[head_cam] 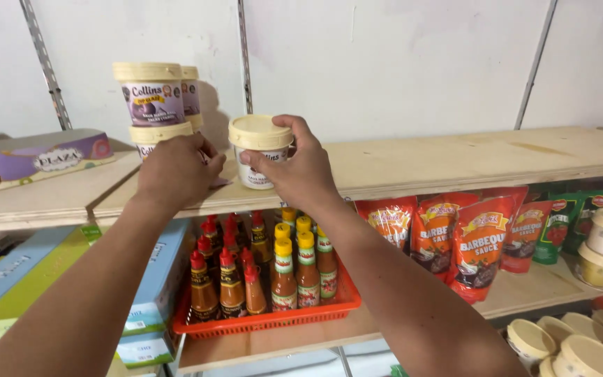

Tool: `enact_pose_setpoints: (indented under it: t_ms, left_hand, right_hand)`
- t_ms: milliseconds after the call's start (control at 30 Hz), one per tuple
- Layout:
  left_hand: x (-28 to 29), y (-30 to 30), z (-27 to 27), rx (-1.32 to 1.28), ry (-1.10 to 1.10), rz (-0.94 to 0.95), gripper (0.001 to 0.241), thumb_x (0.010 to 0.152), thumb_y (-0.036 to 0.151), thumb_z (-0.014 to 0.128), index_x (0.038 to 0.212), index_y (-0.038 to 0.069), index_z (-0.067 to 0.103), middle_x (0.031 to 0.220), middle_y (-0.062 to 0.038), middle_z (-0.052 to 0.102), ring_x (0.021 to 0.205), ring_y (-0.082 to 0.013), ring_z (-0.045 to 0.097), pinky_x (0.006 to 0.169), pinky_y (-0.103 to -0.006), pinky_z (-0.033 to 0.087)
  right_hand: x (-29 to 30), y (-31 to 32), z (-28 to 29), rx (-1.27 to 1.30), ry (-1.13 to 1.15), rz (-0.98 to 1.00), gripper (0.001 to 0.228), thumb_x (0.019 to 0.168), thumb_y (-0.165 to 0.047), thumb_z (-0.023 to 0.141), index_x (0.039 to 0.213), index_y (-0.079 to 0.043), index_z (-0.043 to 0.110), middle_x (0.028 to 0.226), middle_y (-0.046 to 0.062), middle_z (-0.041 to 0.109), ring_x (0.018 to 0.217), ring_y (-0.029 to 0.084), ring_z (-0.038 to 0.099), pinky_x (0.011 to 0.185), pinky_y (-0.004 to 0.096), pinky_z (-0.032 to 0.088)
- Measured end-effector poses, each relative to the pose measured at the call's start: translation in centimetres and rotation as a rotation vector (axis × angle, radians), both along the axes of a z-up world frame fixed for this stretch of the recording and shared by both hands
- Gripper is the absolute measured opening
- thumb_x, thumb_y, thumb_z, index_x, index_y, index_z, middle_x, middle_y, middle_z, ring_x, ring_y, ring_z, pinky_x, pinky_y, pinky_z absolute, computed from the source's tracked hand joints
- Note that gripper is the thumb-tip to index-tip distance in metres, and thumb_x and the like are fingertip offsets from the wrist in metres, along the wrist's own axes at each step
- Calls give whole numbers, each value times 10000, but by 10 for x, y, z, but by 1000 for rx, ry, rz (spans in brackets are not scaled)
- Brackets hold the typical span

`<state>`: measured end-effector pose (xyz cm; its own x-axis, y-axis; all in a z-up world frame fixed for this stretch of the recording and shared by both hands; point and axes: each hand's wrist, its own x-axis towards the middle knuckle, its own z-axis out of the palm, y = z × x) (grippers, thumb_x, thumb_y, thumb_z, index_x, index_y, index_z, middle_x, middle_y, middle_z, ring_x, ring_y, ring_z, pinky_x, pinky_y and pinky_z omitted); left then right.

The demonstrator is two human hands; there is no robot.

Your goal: Wiping down tubs of dip glaze and placing them onto a grocery shelf.

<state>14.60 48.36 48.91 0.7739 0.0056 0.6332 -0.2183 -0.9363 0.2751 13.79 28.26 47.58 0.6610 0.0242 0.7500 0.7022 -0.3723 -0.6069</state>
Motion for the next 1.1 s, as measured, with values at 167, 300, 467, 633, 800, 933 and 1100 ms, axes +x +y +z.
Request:
enact_pose_setpoints:
  t_ms: [167, 300, 467, 633, 800, 933, 1100]
  left_hand:
    - [-4, 2, 6, 47, 49, 14, 333, 956, 429, 648, 1092, 137, 736, 914, -132, 776, 874, -310, 761, 848, -453, 597]
    - [-6, 4, 0, 0, 37, -27, 313, 912, 409, 664, 1073, 153, 745, 917, -130, 773, 895, -323, 749, 856, -460, 587]
    - [-1, 7, -5, -45, -22, -77, 303, 918, 388, 636, 1069, 157, 763, 918, -139, 774, 905, -329, 741, 865, -461, 577]
    - [7, 11, -11, -19, -28, -89, 326, 920, 384, 619, 1122, 179, 772, 970, -144, 756, 912, -334, 734, 869, -466, 575]
    - [4, 11, -11, 13, -61, -135, 359, 915, 380, 621, 1182, 175, 745, 954, -157, 746, 901, -336, 731, 854, -477, 570]
    - [3, 11, -11, -15, -71, -160, 338, 919, 371, 617, 1165, 182, 751, 938, -146, 751, 895, -327, 732, 850, -475, 569]
    - [4, 11, -11, -54, -55, -187, 316, 896, 373, 645, 1119, 187, 767, 957, -139, 745, 880, -328, 728, 820, -471, 573]
  right_hand:
    - [3, 18, 14, -114, 105, -88, 758, 742, -403, 848, 1366, -105, 537, 1154, 150, 730, 1009, 230, 748, 838, 367, 606]
    - [13, 22, 17, -175, 151, -94, 780, 758, -441, 825, 1381, -94, 508, 1163, 166, 735, 1025, 238, 752, 867, 362, 600]
    - [17, 23, 27, -263, 234, -123, 803, 791, -478, 788, 1427, -116, 458, 1203, 174, 707, 1065, 255, 730, 903, 372, 581]
    - [28, 20, 35, -385, 237, -155, 812, 774, -484, 799, 1457, -154, 506, 1279, 151, 679, 1117, 257, 712, 945, 374, 563]
    - [51, 20, 39, -425, 238, -164, 786, 777, -461, 795, 1446, -138, 542, 1308, 134, 685, 1165, 257, 700, 972, 385, 567]
    - [58, 28, 51, -460, 240, -203, 781, 750, -457, 835, 1407, -117, 584, 1275, 137, 714, 1151, 249, 717, 987, 370, 574]
    - [59, 32, 77, -868, 313, -327, 737, 788, -428, 830, 1436, -191, 571, 1285, 95, 703, 1184, 249, 680, 1034, 382, 530]
